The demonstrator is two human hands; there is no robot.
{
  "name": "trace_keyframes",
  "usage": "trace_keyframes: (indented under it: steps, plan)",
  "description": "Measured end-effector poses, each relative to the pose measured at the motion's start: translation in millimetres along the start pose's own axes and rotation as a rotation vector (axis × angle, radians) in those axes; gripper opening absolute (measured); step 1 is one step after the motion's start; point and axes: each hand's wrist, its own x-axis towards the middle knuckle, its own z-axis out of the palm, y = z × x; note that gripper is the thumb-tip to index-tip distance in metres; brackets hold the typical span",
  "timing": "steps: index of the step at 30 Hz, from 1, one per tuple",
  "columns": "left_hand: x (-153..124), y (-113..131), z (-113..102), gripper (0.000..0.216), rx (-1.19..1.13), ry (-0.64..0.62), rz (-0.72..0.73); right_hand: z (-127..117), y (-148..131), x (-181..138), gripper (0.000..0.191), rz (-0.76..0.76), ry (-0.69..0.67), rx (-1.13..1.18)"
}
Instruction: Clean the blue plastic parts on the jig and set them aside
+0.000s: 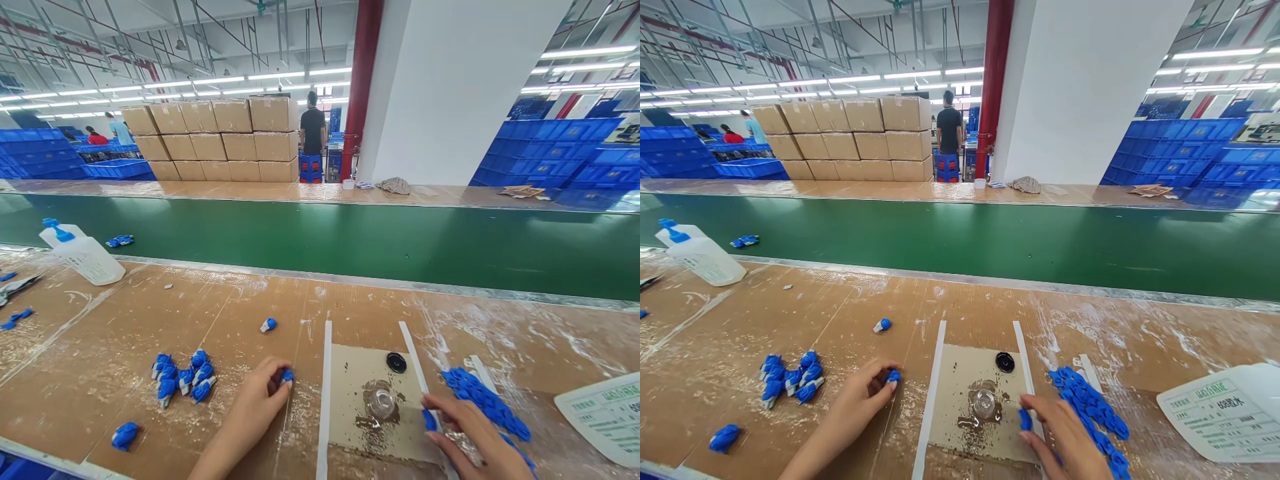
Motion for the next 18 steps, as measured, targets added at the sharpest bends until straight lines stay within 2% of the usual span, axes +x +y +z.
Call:
trace_keyframes:
  steps: [3,6,8,10,12,15,18]
  plan:
    - [-8,6,19,0.025,-0.410,-0.036,-0.142,11,-25,14,0.035,0.000,-0.012,0.122]
    - [-18,12,40,0.031,-0.767,-0.151,-0.210,24,-37,25,0.040,-0.030,-0.055,0.166]
    - [-24,16,52,0.034,-0.897,-0.193,-0.271,31,-39,27,0.041,-0.038,-0.078,0.179]
    - [-29,20,62,0.039,-0.973,-0.169,-0.341,35,-40,25,0.040,-0.001,-0.082,0.233]
    - [-33,26,68,0.042,-1.038,-0.134,-0.406,37,-42,19,0.036,0.114,-0.095,0.368]
    - [-38,36,75,0.041,-1.139,-0.144,-0.458,40,-52,8,0.036,0.363,-0.099,0.749]
    - [-43,45,78,0.038,-1.194,-0.187,-0.434,46,-71,4,0.041,0.580,0.007,1.153]
